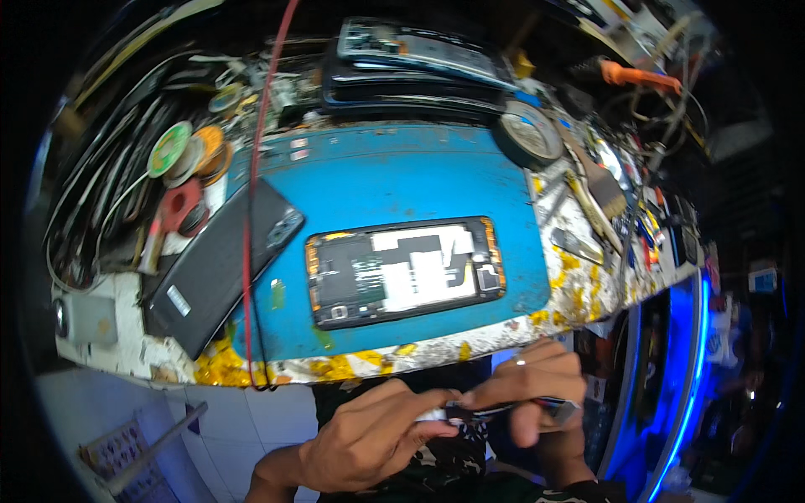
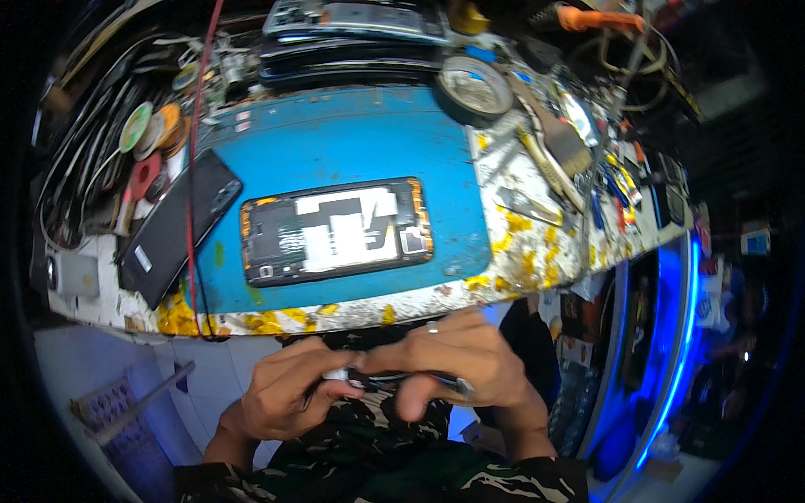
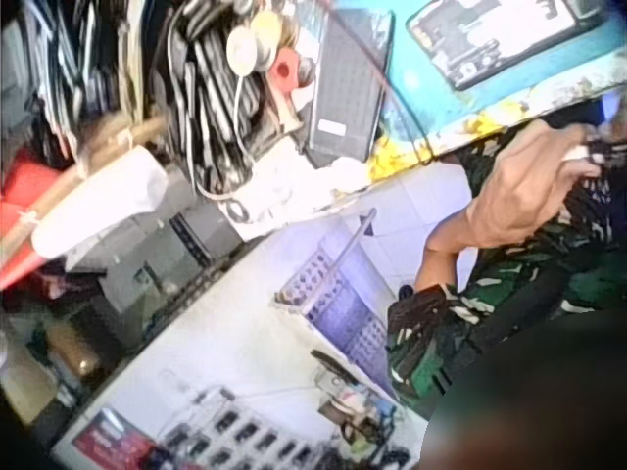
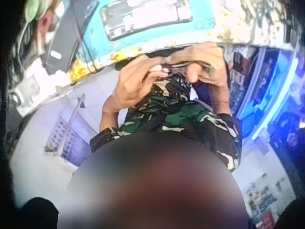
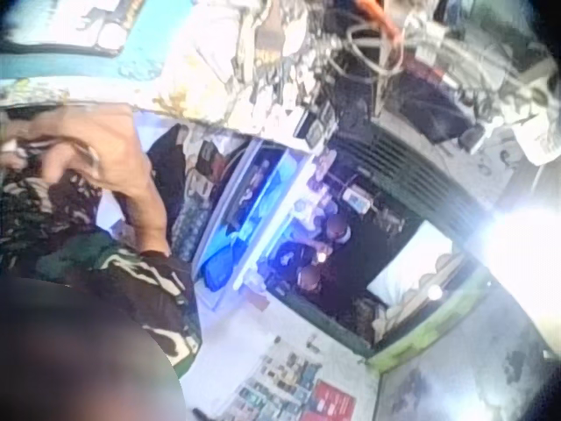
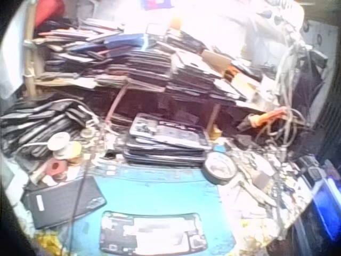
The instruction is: The person holds a disassembled smartphone and applies adhesive along the frame edges using a small tube. They rotate the phone to reach different sides and continue applying adhesive around the perimeter.
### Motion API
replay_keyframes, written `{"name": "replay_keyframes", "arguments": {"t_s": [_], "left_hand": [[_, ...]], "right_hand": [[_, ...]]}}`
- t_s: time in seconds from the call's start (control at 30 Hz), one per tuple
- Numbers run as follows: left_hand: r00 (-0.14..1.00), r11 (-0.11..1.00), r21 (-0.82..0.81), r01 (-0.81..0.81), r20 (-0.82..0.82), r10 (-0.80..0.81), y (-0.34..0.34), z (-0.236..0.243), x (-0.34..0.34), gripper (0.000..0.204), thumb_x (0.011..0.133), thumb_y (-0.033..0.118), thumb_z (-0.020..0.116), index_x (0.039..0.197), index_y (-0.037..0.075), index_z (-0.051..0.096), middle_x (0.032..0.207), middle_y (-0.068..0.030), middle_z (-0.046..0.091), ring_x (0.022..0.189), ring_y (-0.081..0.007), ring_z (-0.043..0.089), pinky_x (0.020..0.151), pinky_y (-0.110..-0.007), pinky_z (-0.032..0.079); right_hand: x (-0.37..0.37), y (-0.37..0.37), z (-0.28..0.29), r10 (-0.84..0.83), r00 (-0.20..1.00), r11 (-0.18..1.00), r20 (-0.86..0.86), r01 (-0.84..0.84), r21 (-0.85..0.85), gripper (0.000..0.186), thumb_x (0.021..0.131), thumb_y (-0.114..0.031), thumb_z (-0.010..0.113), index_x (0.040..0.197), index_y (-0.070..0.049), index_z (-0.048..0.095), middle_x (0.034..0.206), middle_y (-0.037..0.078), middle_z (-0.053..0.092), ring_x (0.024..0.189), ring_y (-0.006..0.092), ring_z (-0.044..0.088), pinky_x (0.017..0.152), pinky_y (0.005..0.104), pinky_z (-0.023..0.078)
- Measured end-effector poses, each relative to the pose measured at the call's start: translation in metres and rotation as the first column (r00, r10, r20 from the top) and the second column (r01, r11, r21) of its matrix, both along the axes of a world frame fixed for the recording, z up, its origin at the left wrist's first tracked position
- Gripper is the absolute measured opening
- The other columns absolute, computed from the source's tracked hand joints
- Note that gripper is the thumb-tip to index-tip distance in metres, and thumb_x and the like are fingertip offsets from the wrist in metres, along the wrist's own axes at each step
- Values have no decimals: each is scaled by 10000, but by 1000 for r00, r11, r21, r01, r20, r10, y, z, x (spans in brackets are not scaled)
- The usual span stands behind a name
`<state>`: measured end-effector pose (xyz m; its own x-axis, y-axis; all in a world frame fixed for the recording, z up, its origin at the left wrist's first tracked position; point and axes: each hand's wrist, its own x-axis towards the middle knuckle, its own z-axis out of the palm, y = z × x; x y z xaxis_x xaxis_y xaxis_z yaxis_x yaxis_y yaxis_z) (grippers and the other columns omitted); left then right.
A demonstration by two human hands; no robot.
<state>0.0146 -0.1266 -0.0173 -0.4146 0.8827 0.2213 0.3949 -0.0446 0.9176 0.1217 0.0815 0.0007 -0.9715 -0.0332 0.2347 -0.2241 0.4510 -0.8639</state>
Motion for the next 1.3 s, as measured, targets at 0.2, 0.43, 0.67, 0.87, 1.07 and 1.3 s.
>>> {"name": "replay_keyframes", "arguments": {"t_s": [0.2,0.43,0.67,0.87,1.07,1.3], "left_hand": [[917,932,21,-361,191,350,-31,15,-15,351,668,-214,431,946,-50,570,997,-170,584,833,-252,647,687,-331,538],[791,791,35,-611,-14,612,-6,12,-22,144,869,-74,399,903,-15,526,1397,-293,371,1326,-421,389,1076,-472,348],[805,768,245,-592,144,575,22,11,-37,407,1032,388,297,937,14,427,1445,-313,308,1371,-411,322,1075,-549,345],[727,689,251,-679,102,679,29,5,-46,260,1027,198,387,949,-7,526,1240,-255,537,1156,-315,542,990,-388,408],[765,837,178,-518,-342,546,-9,-4,-27,135,905,12,533,1021,-48,566,844,-133,538,669,-229,509,569,-342,430],[652,861,49,-507,-631,420,-17,-13,-38,259,788,137,722,1008,7,686,713,-56,415,605,-194,416,506,-313,356]], "right_hand": [[-19,12,-6,-384,908,536,-168,71,-841,552,1012,-492,316,1247,3,388,869,239,653,659,264,692,567,292,579],[-28,-1,-9,-622,777,621,97,565,-543,455,1020,-363,394,1263,21,385,1198,253,536,1128,361,595,986,421,500],[-13,-6,-8,-587,799,583,129,528,-618,488,1009,-398,395,1281,5,361,1208,267,538,1160,375,573,977,442,505],[1,14,-7,-713,701,661,-14,665,-347,461,1013,-397,416,1226,12,432,1040,231,622,876,303,682,747,328,559],[-53,44,11,-398,900,712,180,426,-558,400,1020,-329,427,1093,35,574,791,87,591,542,56,454,468,186,356],[-133,8,27,134,911,972,389,-45,-230,636,937,-540,426,1086,52,605,878,89,645,663,86,606,522,177,430]]}}
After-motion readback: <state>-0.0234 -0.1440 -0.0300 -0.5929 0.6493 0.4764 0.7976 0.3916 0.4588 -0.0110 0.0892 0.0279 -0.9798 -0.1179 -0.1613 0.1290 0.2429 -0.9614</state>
